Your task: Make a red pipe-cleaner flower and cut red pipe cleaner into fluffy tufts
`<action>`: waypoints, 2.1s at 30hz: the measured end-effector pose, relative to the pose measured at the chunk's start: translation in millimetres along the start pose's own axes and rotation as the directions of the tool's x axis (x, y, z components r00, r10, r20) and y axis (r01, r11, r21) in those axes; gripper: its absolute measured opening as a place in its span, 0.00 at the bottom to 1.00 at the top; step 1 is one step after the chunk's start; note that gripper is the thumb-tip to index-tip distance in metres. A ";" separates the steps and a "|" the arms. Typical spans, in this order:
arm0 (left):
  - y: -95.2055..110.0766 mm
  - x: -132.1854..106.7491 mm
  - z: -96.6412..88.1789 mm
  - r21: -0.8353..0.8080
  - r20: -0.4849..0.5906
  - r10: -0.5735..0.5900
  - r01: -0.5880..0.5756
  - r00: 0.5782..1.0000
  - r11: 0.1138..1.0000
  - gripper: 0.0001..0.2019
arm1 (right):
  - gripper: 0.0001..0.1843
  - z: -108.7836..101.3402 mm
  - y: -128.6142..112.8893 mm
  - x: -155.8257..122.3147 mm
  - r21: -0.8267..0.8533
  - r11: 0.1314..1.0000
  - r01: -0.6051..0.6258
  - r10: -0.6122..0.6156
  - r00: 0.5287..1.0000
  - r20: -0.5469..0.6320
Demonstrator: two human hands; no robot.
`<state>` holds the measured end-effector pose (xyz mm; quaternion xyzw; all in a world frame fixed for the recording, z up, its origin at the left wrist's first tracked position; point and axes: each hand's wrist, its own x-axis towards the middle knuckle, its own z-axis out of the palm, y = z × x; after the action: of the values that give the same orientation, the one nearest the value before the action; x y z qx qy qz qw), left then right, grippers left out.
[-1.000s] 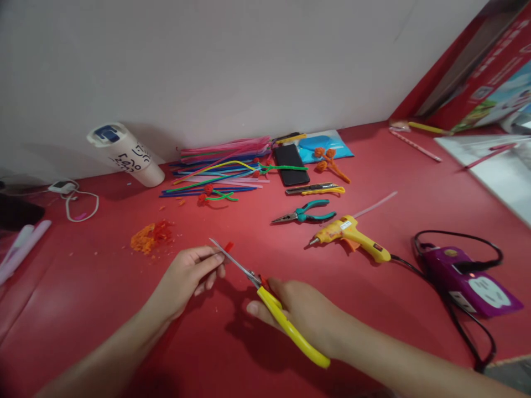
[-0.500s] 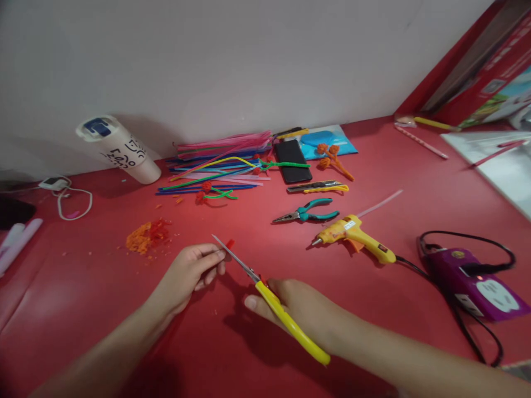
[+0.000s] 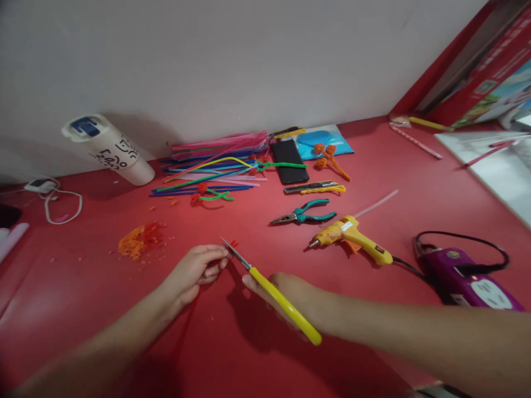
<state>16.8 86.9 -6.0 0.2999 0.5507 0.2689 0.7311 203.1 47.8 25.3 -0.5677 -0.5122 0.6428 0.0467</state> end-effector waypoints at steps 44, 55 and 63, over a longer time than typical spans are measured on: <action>-14.5 -37.2 13.0 0.339 0.154 0.029 -0.080 0.988 0.937 0.14 | 0.05 7.6 -5.7 21.9 -0.136 0.979 0.149 -0.179 0.953 -0.246; 3.7 -30.9 3.2 0.257 -0.067 0.252 -0.227 0.965 0.939 0.11 | 0.23 -14.4 7.9 -27.4 -0.544 0.828 0.134 -0.205 0.976 -0.071; 9.8 -30.2 6.7 0.345 -0.089 0.251 -0.206 0.964 0.916 0.13 | 0.22 -4.7 11.1 -14.6 -0.509 0.849 0.141 -0.212 0.974 -0.083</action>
<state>15.1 70.6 22.0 0.4630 0.5963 0.2748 0.5955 217.6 36.1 28.1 -0.5533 -0.7068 0.4407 -0.0081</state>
